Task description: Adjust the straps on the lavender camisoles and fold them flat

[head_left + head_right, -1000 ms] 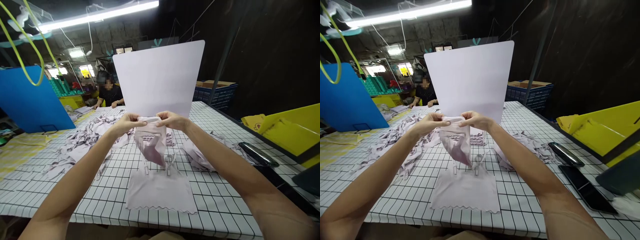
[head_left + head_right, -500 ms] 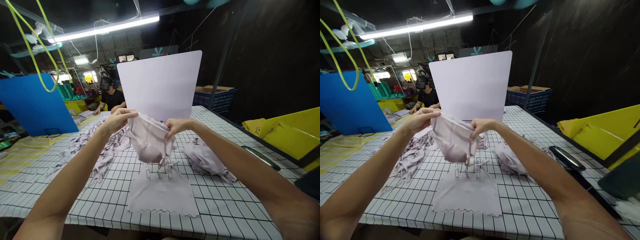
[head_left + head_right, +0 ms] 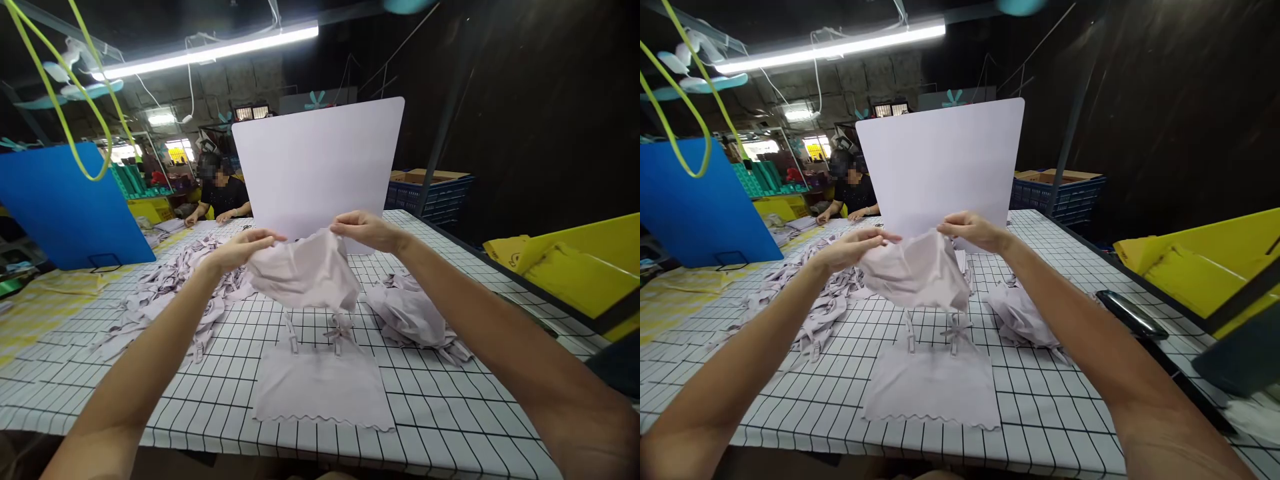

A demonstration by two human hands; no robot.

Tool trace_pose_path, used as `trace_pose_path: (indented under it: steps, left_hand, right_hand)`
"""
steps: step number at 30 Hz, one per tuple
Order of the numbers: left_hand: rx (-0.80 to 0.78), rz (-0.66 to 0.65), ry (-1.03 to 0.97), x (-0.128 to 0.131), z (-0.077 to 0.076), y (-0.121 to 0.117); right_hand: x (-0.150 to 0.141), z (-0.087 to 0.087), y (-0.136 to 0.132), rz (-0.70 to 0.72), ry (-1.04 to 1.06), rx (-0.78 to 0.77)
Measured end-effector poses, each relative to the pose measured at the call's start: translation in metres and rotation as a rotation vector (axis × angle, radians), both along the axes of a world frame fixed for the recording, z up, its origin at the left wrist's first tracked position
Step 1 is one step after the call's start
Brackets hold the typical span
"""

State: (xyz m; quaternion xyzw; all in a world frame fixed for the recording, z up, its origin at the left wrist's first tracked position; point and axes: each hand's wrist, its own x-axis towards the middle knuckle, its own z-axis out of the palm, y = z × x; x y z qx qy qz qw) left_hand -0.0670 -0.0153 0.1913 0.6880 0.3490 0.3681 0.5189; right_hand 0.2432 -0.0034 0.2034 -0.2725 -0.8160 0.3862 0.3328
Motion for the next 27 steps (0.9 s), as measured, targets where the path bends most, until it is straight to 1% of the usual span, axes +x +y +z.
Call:
trace_pose_path:
  steps: [2,3,4,6,8,10,12,14,17,18,20,22,24,25,27]
  left_hand:
    - [0.017,-0.096,-0.110,0.024,-0.014,0.002]
    - [-0.001,-0.136,-0.146,0.037,-0.020,0.003]
    - [-0.012,-0.155,-0.172,0.050,-0.025,0.003]
    - [-0.037,-0.156,-0.196,0.067,-0.030,0.001]
    - [-0.028,-0.116,-0.220,0.070,-0.028,-0.002]
    - [-0.004,-0.067,-0.241,0.062,-0.023,-0.004]
    - [0.008,-0.038,-0.183,0.046,-0.017,-0.007]
    - [0.007,-0.034,-0.034,0.030,-0.013,-0.008]
    - [0.003,-0.082,0.172,0.011,-0.013,-0.010]
    - [0.002,-0.098,0.199,0.006,-0.013,-0.011]
    - [0.014,-0.098,0.181,-0.003,-0.013,-0.009]
    - [0.057,-0.043,0.102,-0.011,-0.009,-0.005]
    - [0.135,0.029,0.040,-0.019,0.000,0.002]
    - [0.183,0.060,0.040,-0.022,0.006,0.006]
    - [0.295,0.116,0.119,-0.025,0.022,0.016]
  right_hand:
    - [-0.018,0.002,-0.002,0.001,-0.025,0.021]
    - [-0.025,0.003,-0.003,-0.010,-0.027,0.020]
    - [-0.030,0.003,-0.003,-0.021,-0.023,0.012]
    - [-0.029,0.004,-0.004,-0.029,-0.027,-0.035]
    - [-0.016,0.003,-0.004,-0.015,-0.096,-0.130]
    - [0.005,0.002,-0.005,-0.015,-0.187,-0.229]
    - [0.027,0.001,-0.006,-0.049,-0.204,-0.276]
    - [0.045,0.000,-0.007,-0.092,-0.157,-0.282]
    - [0.064,0.001,-0.007,-0.121,-0.035,-0.295]
    - [0.068,0.001,-0.006,-0.129,0.015,-0.295]
    - [0.074,0.004,-0.005,-0.142,0.082,-0.278]
    - [0.078,0.008,-0.004,-0.151,0.074,-0.247]
    - [0.079,0.013,-0.004,-0.162,0.050,-0.212]
    - [0.079,0.016,-0.004,-0.172,0.063,-0.193]
    - [0.076,0.023,-0.001,-0.201,0.132,-0.144]
